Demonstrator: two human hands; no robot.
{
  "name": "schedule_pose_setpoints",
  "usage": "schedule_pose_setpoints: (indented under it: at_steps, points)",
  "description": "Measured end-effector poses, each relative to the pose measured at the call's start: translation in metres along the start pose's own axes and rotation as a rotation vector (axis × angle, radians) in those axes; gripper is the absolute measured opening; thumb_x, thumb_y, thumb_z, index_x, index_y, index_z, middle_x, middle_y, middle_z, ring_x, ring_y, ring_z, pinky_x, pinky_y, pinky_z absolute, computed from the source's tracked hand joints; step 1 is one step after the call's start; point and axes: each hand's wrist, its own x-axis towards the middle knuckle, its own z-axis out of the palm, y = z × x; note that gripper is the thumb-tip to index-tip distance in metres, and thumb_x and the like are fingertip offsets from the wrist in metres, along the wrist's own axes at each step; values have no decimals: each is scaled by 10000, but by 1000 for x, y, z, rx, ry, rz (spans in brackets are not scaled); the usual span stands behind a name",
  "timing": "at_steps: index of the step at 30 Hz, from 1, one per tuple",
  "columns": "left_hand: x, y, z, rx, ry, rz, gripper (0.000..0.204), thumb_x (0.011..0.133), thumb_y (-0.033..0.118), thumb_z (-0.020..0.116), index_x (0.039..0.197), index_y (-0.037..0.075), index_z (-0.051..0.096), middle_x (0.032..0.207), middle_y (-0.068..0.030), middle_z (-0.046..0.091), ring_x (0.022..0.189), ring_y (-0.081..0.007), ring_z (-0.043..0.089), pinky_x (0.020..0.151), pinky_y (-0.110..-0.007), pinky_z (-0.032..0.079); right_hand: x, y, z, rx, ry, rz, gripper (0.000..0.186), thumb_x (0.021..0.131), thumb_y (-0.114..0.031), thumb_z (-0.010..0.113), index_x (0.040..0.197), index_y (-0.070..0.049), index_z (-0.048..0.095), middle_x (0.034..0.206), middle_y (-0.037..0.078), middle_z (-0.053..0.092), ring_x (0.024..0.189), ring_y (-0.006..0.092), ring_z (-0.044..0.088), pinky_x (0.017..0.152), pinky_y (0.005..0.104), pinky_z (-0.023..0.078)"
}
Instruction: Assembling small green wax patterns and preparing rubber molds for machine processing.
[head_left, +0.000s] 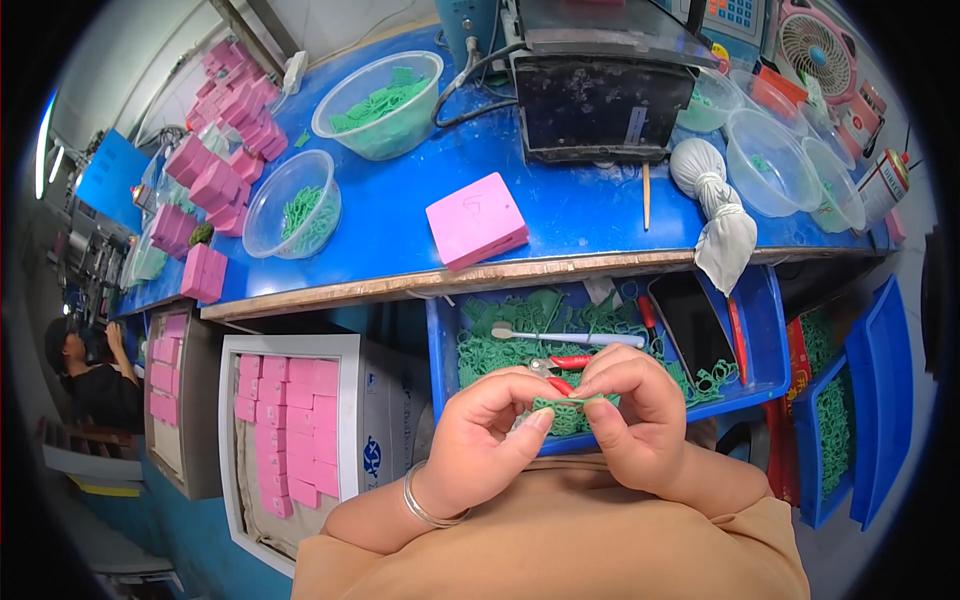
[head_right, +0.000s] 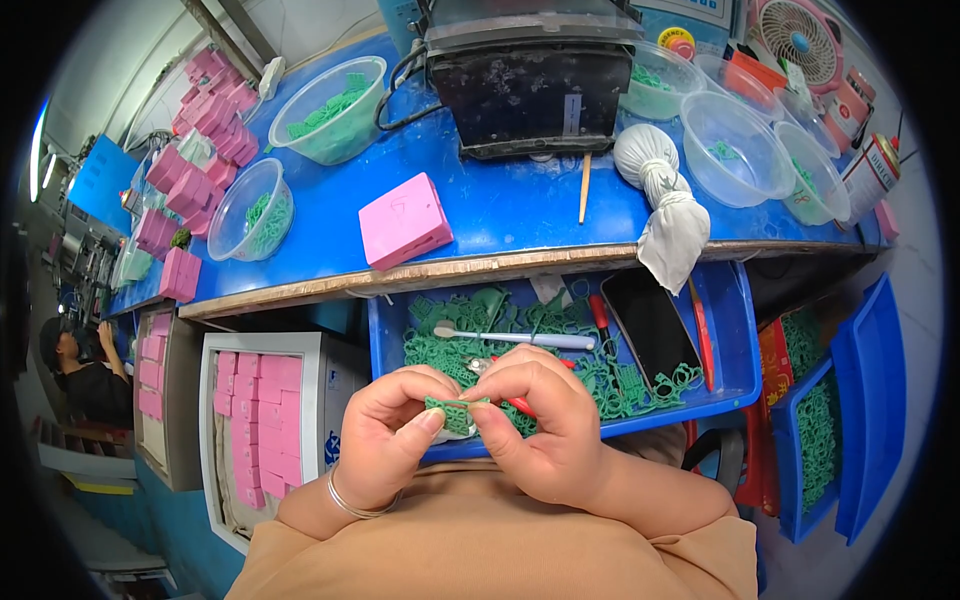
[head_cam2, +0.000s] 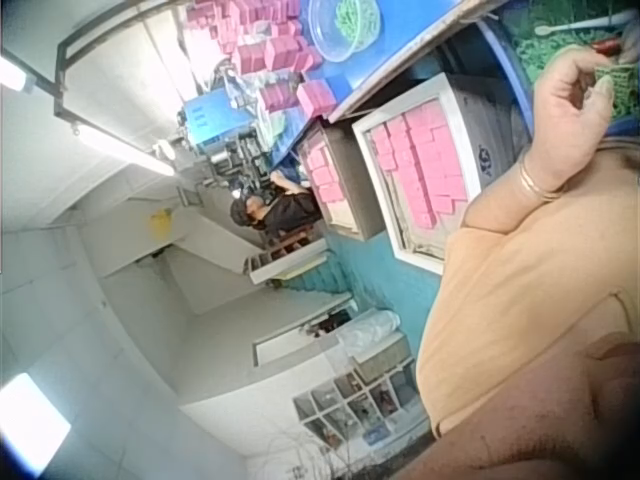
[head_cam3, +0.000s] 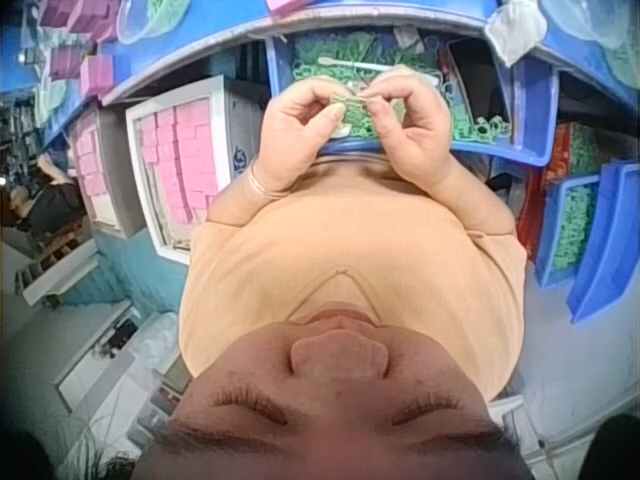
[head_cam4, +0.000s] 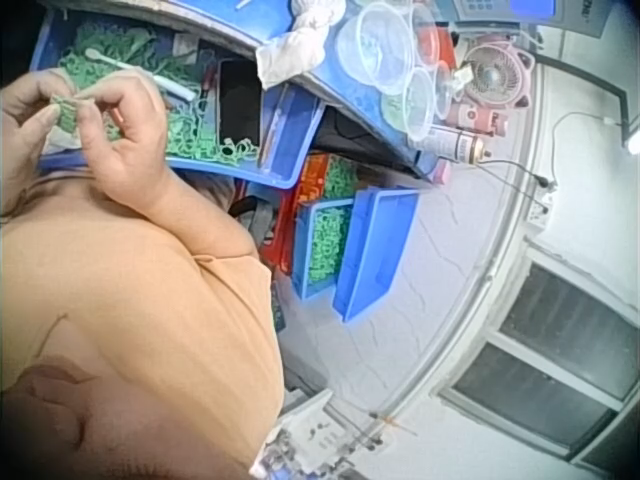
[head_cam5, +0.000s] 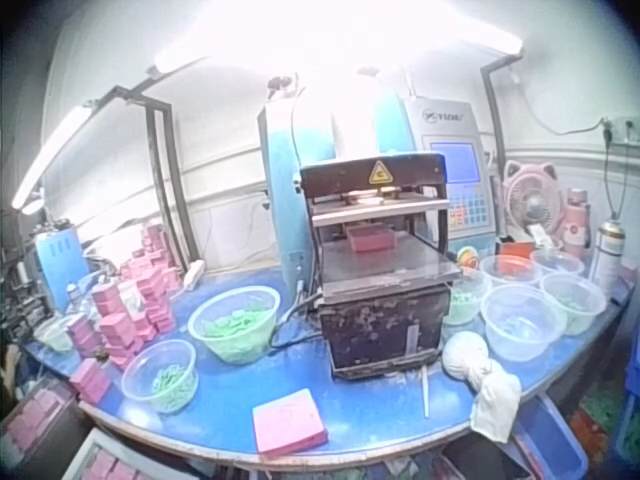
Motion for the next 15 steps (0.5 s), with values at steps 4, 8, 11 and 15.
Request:
schedule_pose_setpoints:
  at_steps: [4, 8, 11, 15]
  points:
    - [0, 0, 1, 4, 9, -4, 156, 813, -45, 521, 963, -27, 559, 978, -77, 544, 917, -131, 498, 820, -272, 389, 0, 0, 1, 4, 5, -1, 103, 771, 0, 588, 869, -11, 559, 777, 89, 579, 661, 171, 511, 588, 264, 394]
    - [0, 1, 2, 7, 11, -15, 140, 810, -47, 521, 943, -24, 555, 976, -77, 544, 923, -139, 501, 827, -280, 390, -1, 0, 0, 1, 5, -4, 103, 771, -1, 589, 869, -12, 558, 765, 89, 570, 653, 167, 506, 579, 259, 387]
    - [0, 1, 2, 2, 11, -11, 141, 807, -48, 523, 943, -24, 554, 976, -78, 544, 926, -140, 500, 832, -282, 389, -1, 0, 0, 4, 9, -3, 102, 772, -2, 591, 868, -12, 560, 757, 89, 565, 648, 166, 503, 573, 258, 384]
    - [0, 1, 2, -2, 12, -12, 142, 804, -47, 525, 941, -24, 552, 972, -78, 543, 927, -140, 499, 837, -284, 386, 0, 0, 1, -3, 3, -12, 101, 772, -6, 595, 868, -13, 563, 756, 87, 566, 651, 168, 508, 575, 259, 388]
